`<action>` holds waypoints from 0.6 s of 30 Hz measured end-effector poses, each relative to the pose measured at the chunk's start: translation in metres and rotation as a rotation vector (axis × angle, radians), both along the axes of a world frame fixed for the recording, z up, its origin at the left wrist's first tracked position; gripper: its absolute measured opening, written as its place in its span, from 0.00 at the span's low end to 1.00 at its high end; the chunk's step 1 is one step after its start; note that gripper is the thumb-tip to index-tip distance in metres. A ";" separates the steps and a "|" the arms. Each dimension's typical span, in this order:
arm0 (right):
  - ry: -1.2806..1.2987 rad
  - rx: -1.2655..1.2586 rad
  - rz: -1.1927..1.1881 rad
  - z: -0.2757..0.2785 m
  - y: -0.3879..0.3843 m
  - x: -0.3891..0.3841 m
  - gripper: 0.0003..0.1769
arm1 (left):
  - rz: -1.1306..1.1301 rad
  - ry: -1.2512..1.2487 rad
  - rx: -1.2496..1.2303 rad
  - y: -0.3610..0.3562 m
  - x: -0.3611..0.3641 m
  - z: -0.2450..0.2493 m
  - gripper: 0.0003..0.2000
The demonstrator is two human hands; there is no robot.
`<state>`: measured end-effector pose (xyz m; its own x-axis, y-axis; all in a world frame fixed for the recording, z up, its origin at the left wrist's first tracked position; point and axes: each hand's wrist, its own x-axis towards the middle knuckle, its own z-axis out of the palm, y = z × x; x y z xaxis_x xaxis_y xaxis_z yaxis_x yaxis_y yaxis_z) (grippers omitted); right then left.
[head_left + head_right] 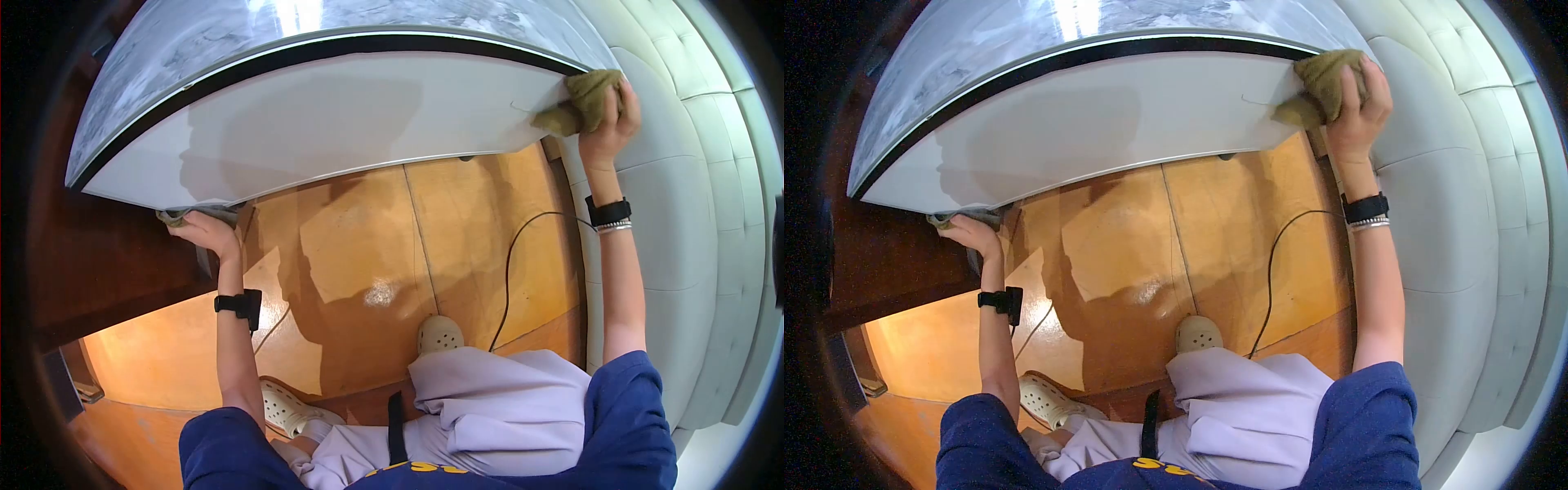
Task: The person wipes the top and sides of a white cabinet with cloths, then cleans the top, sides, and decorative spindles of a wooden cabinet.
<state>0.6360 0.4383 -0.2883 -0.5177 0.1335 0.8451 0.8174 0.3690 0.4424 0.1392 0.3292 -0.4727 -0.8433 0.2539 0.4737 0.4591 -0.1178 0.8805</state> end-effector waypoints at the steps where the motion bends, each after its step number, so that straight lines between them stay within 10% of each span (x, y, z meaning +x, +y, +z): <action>1: 0.009 0.012 0.040 -0.014 0.005 0.011 0.22 | 0.008 -0.005 -0.028 0.000 -0.001 -0.001 0.23; 10: 0.271 -0.367 -0.083 -0.102 -0.013 0.003 0.42 | 0.042 -0.018 -0.056 0.001 0.001 0.001 0.22; 18: 0.997 -0.431 0.062 -0.111 -0.023 -0.072 0.35 | 0.162 0.202 -0.139 0.003 -0.008 -0.024 0.23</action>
<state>0.5645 0.4149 -0.3995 0.3589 0.5165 0.7774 0.7121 0.3870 -0.5858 0.1308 0.3323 -0.4972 -0.7705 0.1978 0.6059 0.6294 0.0863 0.7722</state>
